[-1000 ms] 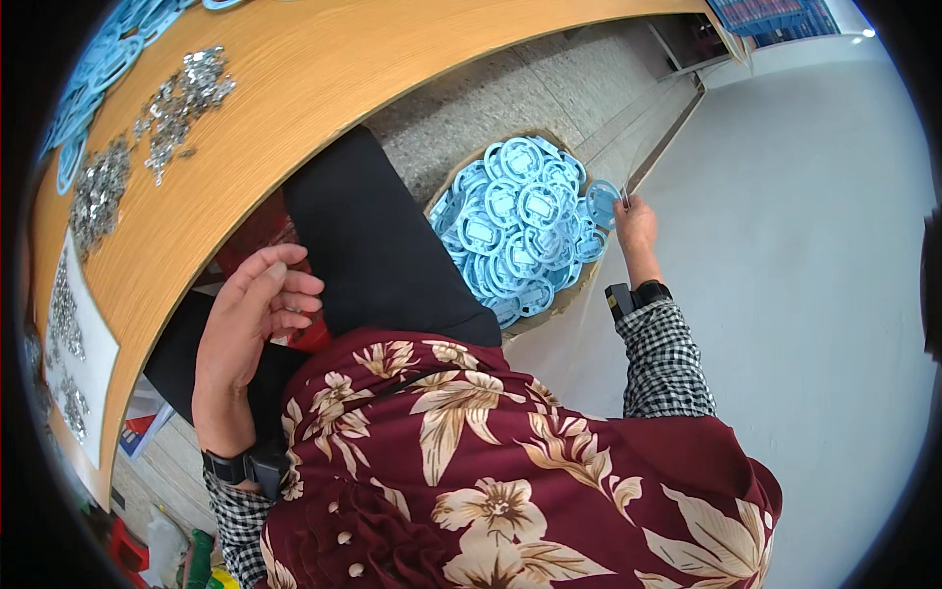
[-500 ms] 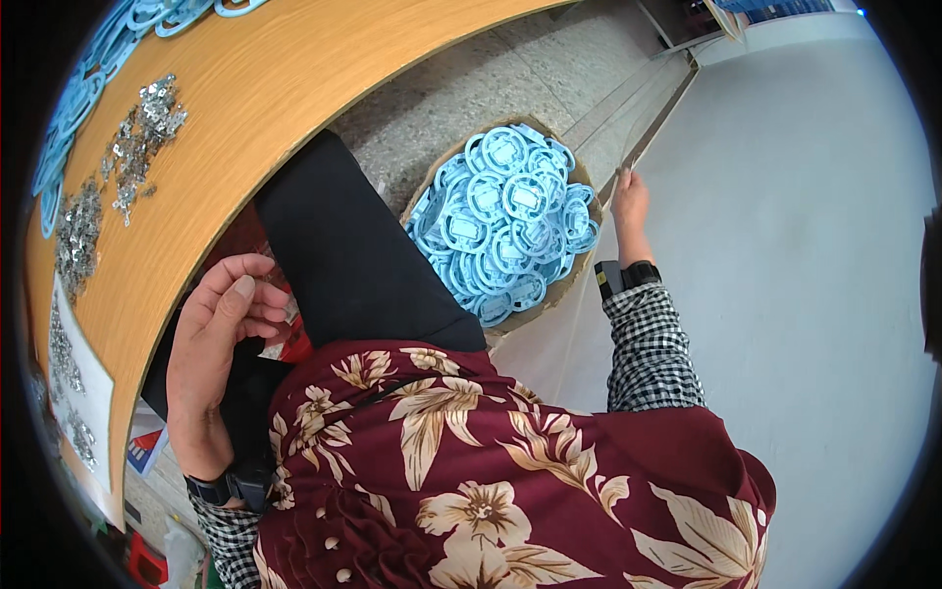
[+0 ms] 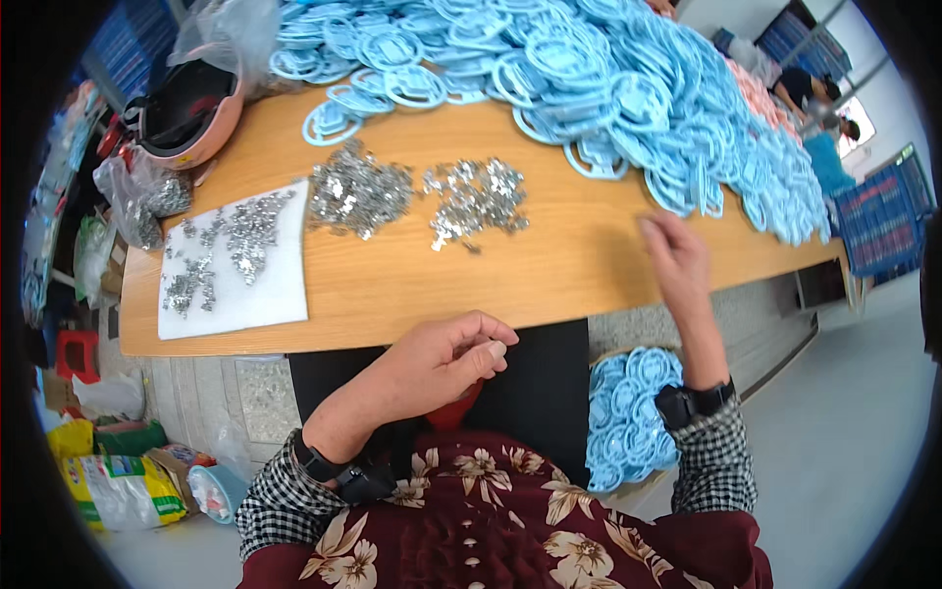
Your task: Manually assemble small metal components onto a blue circular plastic base.
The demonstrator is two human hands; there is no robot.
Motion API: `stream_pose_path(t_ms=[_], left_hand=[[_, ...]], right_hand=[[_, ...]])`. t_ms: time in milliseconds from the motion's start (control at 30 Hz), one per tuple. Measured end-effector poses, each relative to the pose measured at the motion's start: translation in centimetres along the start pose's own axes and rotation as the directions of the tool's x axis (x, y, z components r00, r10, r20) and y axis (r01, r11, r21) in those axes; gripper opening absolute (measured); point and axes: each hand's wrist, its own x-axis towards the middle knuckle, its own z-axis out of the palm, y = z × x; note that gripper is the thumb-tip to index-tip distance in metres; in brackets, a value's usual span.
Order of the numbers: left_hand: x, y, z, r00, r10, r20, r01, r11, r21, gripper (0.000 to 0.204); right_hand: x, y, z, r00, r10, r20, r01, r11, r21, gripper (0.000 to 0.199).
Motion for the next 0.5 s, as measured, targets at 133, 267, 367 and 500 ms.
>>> stream_pose_path(t_ms=[133, 267, 367, 500], left_hand=[[-1.0, 0.5, -1.8, 0.998, 0.008, -0.068, -0.012, 0.998, -0.056, 0.028], [-1.6, -0.8, -3.8, 0.991, 0.029, -0.133, -0.045, 0.992, -0.116, 0.028], [-1.8, -1.4, -4.7, 0.985, 0.049, -0.164, -0.074, 0.986, -0.148, 0.028], [-2.4, -1.8, -5.6, 0.984, 0.083, -0.155, -0.106, 0.984, -0.144, 0.027]], right_hand=[[8.8, -2.7, 8.0, 0.936, -0.264, 0.234, 0.316, 0.922, -0.225, 0.02], [14.5, -8.5, 15.6, 0.87, -0.29, 0.399, 0.415, 0.867, -0.275, 0.037], [17.0, -10.6, 20.1, 0.811, -0.383, 0.442, 0.53, 0.802, -0.277, 0.053], [19.8, -12.0, 24.3, 0.777, -0.365, 0.512, 0.588, 0.711, -0.386, 0.065]])
